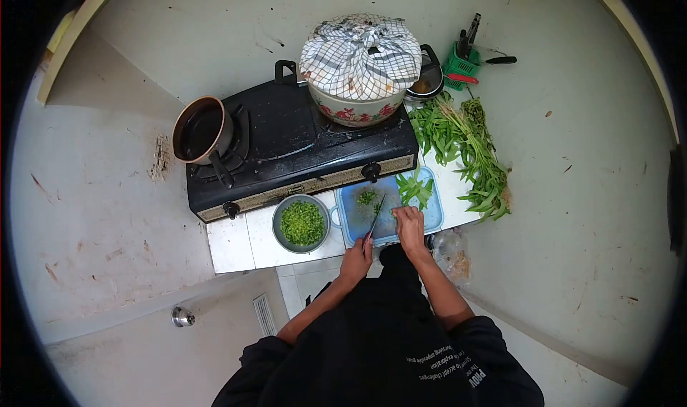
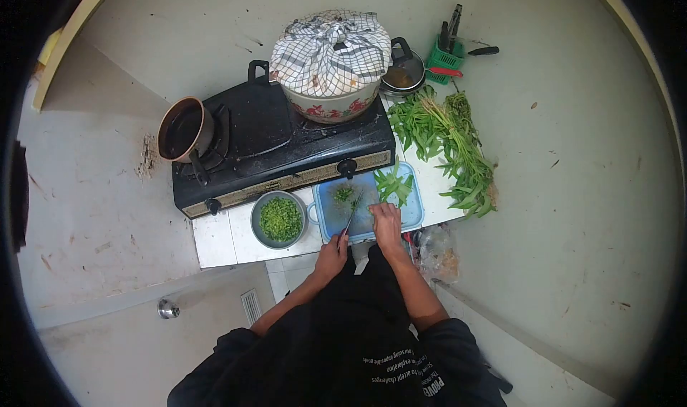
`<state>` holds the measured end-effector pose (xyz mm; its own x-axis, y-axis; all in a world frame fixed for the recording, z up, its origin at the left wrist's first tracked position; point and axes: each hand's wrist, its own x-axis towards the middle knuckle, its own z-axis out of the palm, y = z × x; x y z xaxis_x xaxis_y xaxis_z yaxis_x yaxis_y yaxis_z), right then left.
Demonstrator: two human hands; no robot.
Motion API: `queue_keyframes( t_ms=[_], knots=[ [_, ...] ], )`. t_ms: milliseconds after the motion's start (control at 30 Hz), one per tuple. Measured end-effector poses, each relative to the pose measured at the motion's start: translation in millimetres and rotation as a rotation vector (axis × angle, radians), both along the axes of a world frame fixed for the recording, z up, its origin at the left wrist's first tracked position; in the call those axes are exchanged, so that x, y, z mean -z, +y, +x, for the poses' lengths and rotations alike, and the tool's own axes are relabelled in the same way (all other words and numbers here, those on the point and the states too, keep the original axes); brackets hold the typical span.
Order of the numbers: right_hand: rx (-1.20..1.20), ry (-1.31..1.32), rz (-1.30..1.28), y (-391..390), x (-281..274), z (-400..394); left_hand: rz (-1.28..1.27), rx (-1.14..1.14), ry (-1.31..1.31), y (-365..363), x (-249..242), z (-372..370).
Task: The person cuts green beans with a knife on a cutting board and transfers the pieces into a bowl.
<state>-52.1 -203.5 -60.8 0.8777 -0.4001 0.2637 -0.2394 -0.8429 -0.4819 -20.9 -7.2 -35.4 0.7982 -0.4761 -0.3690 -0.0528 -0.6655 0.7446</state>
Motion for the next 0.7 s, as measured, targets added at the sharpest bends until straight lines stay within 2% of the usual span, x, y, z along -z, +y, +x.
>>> queue_keyframes(
  t_ms=[267,700],
  knots=[
    [-0.107,-0.044,-0.124,6.9,-8.2,-12.4,-0.009,0.003,-0.026,-1.5,7.7,-1.3],
    [-0.051,-0.059,-0.009,16.8,-5.8,-20.5,0.033,0.147,0.010,-5.5,-13.0,-3.6]
  ],
)
